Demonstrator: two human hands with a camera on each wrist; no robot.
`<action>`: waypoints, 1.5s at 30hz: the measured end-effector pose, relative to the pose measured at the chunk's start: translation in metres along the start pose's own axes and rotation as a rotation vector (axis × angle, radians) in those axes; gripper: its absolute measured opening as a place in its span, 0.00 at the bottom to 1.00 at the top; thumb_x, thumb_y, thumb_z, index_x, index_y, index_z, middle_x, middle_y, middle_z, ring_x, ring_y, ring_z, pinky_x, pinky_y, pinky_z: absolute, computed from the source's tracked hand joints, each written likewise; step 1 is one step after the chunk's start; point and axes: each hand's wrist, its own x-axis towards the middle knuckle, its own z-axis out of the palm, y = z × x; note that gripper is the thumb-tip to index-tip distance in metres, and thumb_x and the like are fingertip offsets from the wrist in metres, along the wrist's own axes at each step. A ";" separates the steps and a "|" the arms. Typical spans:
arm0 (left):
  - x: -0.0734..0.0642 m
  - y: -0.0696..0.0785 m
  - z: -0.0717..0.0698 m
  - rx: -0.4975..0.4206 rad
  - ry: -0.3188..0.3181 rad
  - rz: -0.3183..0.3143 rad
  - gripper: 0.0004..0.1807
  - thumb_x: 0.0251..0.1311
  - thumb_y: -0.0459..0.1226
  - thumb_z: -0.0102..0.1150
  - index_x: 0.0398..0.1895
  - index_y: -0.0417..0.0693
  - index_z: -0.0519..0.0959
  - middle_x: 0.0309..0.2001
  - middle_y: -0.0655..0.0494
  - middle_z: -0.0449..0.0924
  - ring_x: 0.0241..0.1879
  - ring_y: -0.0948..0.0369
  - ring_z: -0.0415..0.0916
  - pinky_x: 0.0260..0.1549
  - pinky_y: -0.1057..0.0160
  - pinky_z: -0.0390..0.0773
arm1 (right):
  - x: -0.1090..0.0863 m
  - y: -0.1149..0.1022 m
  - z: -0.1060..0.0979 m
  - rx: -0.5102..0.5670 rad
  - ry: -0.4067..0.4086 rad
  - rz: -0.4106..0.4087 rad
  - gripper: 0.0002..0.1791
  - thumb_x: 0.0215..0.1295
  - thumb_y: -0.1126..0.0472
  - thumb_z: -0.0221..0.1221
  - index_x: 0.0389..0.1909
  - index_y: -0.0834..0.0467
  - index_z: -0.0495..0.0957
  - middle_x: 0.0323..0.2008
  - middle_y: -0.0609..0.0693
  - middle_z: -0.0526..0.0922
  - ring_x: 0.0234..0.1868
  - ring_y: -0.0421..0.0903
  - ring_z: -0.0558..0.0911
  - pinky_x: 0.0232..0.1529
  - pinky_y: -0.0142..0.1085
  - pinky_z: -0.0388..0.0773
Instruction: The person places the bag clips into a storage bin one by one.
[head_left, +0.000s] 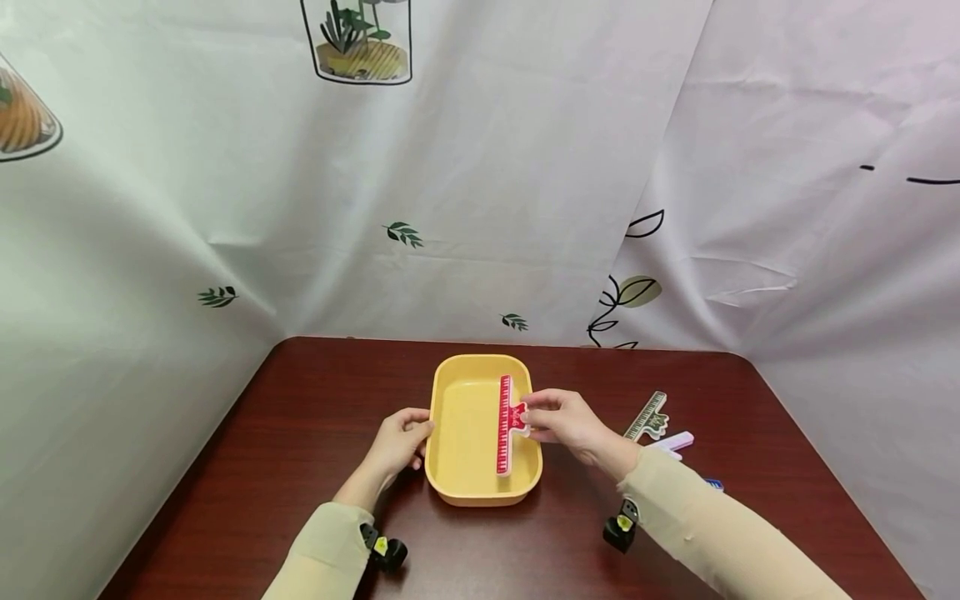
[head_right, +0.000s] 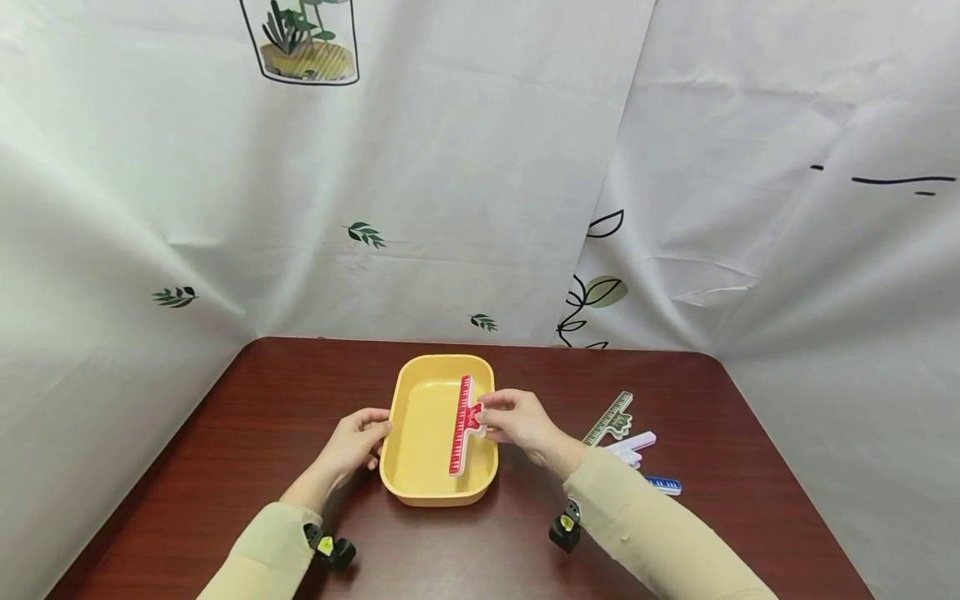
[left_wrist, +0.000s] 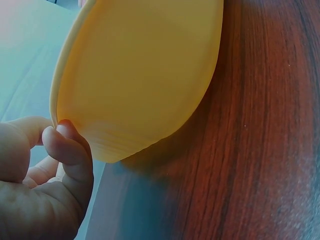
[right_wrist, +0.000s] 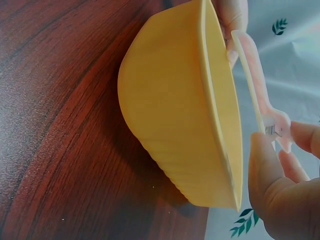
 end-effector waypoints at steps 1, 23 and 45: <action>0.000 0.000 0.000 0.001 0.000 0.002 0.17 0.60 0.31 0.54 0.52 0.34 0.73 0.22 0.55 0.74 0.15 0.64 0.68 0.10 0.69 0.69 | 0.001 0.000 0.000 -0.002 -0.001 -0.002 0.23 0.58 0.68 0.60 0.54 0.72 0.72 0.41 0.56 0.80 0.32 0.41 0.82 0.39 0.38 0.84; -0.001 0.001 0.000 0.013 -0.008 -0.001 0.18 0.60 0.32 0.54 0.52 0.33 0.72 0.22 0.55 0.73 0.15 0.64 0.68 0.10 0.70 0.68 | 0.013 -0.002 0.015 -0.026 -0.034 0.013 0.20 0.57 0.68 0.62 0.50 0.72 0.74 0.35 0.53 0.79 0.32 0.41 0.83 0.39 0.41 0.84; -0.014 0.019 0.000 0.005 -0.017 0.006 0.16 0.60 0.30 0.53 0.51 0.30 0.72 0.22 0.56 0.73 0.16 0.64 0.68 0.11 0.70 0.68 | 0.025 -0.006 0.024 -0.135 -0.068 0.016 0.20 0.58 0.66 0.62 0.50 0.71 0.73 0.35 0.54 0.80 0.31 0.41 0.82 0.36 0.42 0.84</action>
